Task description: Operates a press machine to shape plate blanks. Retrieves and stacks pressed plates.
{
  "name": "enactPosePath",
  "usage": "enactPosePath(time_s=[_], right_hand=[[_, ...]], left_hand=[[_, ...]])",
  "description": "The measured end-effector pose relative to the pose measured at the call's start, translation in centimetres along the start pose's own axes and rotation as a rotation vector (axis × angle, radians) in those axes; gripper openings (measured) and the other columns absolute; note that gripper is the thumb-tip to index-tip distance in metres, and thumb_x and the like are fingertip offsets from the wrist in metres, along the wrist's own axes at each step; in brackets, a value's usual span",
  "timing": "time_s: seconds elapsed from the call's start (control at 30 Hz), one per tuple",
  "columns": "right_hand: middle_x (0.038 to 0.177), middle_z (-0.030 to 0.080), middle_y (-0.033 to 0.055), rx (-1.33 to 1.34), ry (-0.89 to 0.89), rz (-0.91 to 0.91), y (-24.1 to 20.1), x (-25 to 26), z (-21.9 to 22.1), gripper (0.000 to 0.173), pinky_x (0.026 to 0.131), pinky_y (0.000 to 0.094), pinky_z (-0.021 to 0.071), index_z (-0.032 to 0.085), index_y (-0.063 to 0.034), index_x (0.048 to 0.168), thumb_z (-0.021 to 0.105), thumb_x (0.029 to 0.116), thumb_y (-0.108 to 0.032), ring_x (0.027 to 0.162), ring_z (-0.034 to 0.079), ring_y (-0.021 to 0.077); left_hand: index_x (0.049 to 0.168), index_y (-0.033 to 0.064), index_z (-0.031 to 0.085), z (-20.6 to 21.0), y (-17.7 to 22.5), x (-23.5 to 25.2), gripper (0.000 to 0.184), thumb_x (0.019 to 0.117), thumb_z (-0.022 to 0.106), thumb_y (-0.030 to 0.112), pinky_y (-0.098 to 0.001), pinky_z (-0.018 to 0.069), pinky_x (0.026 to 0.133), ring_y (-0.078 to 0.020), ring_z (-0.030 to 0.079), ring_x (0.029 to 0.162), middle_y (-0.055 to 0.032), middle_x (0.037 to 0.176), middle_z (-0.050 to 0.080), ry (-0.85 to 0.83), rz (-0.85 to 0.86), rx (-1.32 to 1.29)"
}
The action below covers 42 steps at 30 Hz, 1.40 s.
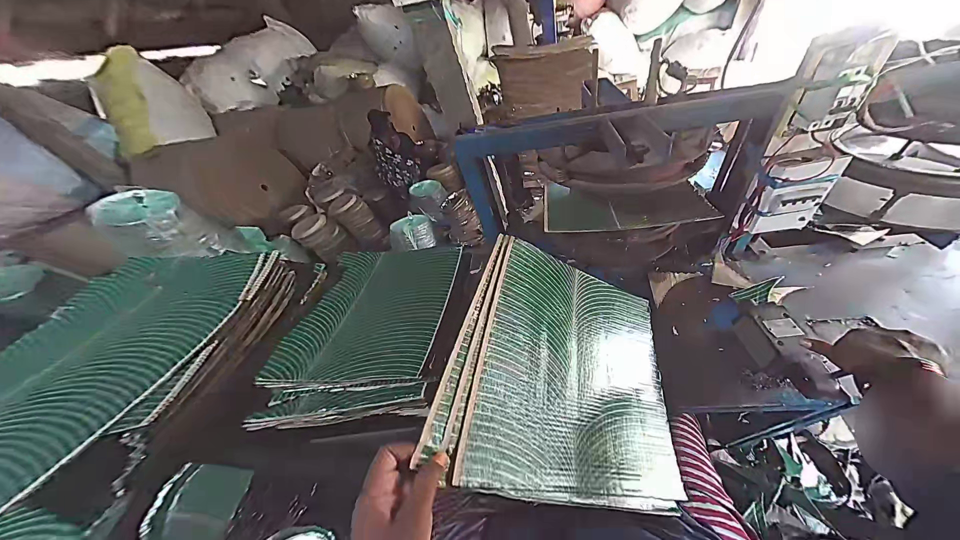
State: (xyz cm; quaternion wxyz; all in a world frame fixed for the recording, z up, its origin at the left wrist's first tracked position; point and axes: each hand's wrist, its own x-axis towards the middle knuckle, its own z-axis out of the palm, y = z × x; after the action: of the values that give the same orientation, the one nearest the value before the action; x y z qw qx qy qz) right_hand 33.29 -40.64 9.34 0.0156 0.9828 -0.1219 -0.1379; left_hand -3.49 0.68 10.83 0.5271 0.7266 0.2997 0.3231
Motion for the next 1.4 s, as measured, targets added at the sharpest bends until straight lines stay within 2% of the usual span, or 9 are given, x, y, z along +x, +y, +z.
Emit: enactPosePath(time_s=[0.13, 0.3, 0.4, 0.5, 0.6, 0.67, 0.73, 0.97, 1.4], right_hand=[[0.141, 0.049, 0.0423, 0.030, 0.021, 0.024, 0.3, 0.3, 0.8, 0.077, 0.113, 0.0678, 0.0335, 0.058, 0.0182, 0.127, 0.061, 0.0987, -0.053, 0.140, 0.044, 0.0533], [0.133, 0.057, 0.0409, 0.056, 0.085, 0.059, 1.5, -1.1, 2.3, 0.074, 0.109, 0.0665, 0.0382, 0.064, 0.0180, 0.117, 0.062, 0.0987, -0.053, 0.133, 0.052, 0.0526], [0.138, 0.056, 0.0375, 0.038, 0.048, 0.094, 1.0, -2.7, 1.2, 0.072, 0.110, 0.0629, 0.0382, 0.064, 0.0150, 0.119, 0.060, 0.0996, -0.054, 0.136, 0.050, 0.0482], [0.135, 0.056, 0.0384, 0.017, 0.058, 0.077, 1.6, -3.2, 2.3, 0.069, 0.108, 0.0645, 0.0386, 0.065, 0.0139, 0.118, 0.057, 0.1015, -0.052, 0.134, 0.051, 0.0507], [0.128, 0.060, 0.0403, 0.061, 0.123, 0.096, 3.2, -2.8, 5.1, 0.074, 0.107, 0.0670, 0.0391, 0.064, 0.0163, 0.118, 0.058, 0.1000, -0.055, 0.129, 0.055, 0.0533], [0.130, 0.059, 0.0412, 0.104, 0.163, 0.120, 3.7, -2.7, 5.8, 0.089, 0.108, 0.0667, 0.0391, 0.056, 0.0181, 0.130, 0.059, 0.0953, -0.064, 0.129, 0.055, 0.0544], [0.134, 0.059, 0.0384, 0.100, 0.134, 0.143, 3.3, -3.5, 4.9, 0.092, 0.109, 0.0638, 0.0389, 0.053, 0.0146, 0.137, 0.057, 0.0951, -0.067, 0.131, 0.054, 0.0514], [0.134, 0.059, 0.0367, 0.121, 0.126, 0.142, 2.9, -4.1, 4.4, 0.087, 0.109, 0.0641, 0.0390, 0.056, 0.0127, 0.135, 0.055, 0.0975, -0.066, 0.131, 0.055, 0.0500], [0.134, 0.061, 0.0334, 0.068, 0.066, 0.173, 2.1, -5.0, 3.2, 0.083, 0.109, 0.0612, 0.0402, 0.059, 0.0092, 0.133, 0.053, 0.0983, -0.066, 0.132, 0.056, 0.0468]], left_hand=[[0.101, 0.0058, 0.050, -0.1, -1.4, 0.6, 0.019, 0.0886, 0.059, -0.005, -0.0267, 0.0621, 0.062, -0.0016, 0.065, 0.066, 0.0080, 0.080, 0.061, -0.004, -0.142, -0.023], [0.110, -0.0016, 0.049, -0.6, -7.8, 1.6, 0.017, 0.0945, 0.056, -0.005, -0.0286, 0.0616, 0.064, -0.0058, 0.066, 0.068, -0.0017, 0.087, 0.061, 0.040, -0.406, -0.032], [0.121, -0.0085, 0.051, -0.9, -11.2, 1.3, 0.029, 0.0952, 0.062, 0.001, -0.0318, 0.0571, 0.074, -0.0111, 0.063, 0.081, -0.0119, 0.099, 0.060, -0.002, -0.516, 0.121], [0.138, -0.0129, 0.047, -1.5, -12.5, 1.3, 0.054, 0.0933, 0.070, 0.008, -0.0511, 0.0495, 0.098, -0.0363, 0.061, 0.113, -0.0316, 0.128, 0.060, -0.098, -0.462, 0.394], [0.134, -0.0121, 0.055, -1.1, -12.4, 0.9, 0.051, 0.0941, 0.071, 0.015, -0.0588, 0.0485, 0.100, -0.0479, 0.060, 0.116, -0.0360, 0.130, 0.058, -0.143, -0.217, 0.620], [0.126, -0.0123, 0.061, -0.4, -12.8, 0.4, 0.042, 0.0957, 0.067, 0.015, -0.0604, 0.0494, 0.098, -0.0471, 0.064, 0.110, -0.0326, 0.118, 0.065, -0.177, -0.040, 0.627], [0.127, -0.0105, 0.063, 0.8, -12.4, 0.4, 0.042, 0.0968, 0.066, 0.018, -0.0631, 0.0459, 0.102, -0.0470, 0.064, 0.113, -0.0290, 0.118, 0.069, -0.250, -0.027, 0.648], [0.141, -0.0059, 0.055, 2.9, -11.1, 1.5, 0.066, 0.0939, 0.073, 0.037, -0.0679, 0.0383, 0.108, -0.0529, 0.054, 0.126, -0.0296, 0.129, 0.064, -0.356, -0.201, 0.886], [0.142, -0.0079, 0.051, 2.7, -10.5, 1.2, 0.065, 0.0942, 0.075, 0.028, -0.0570, 0.0492, 0.099, -0.0422, 0.063, 0.114, -0.0306, 0.134, 0.059, -0.412, -0.423, 0.490]])
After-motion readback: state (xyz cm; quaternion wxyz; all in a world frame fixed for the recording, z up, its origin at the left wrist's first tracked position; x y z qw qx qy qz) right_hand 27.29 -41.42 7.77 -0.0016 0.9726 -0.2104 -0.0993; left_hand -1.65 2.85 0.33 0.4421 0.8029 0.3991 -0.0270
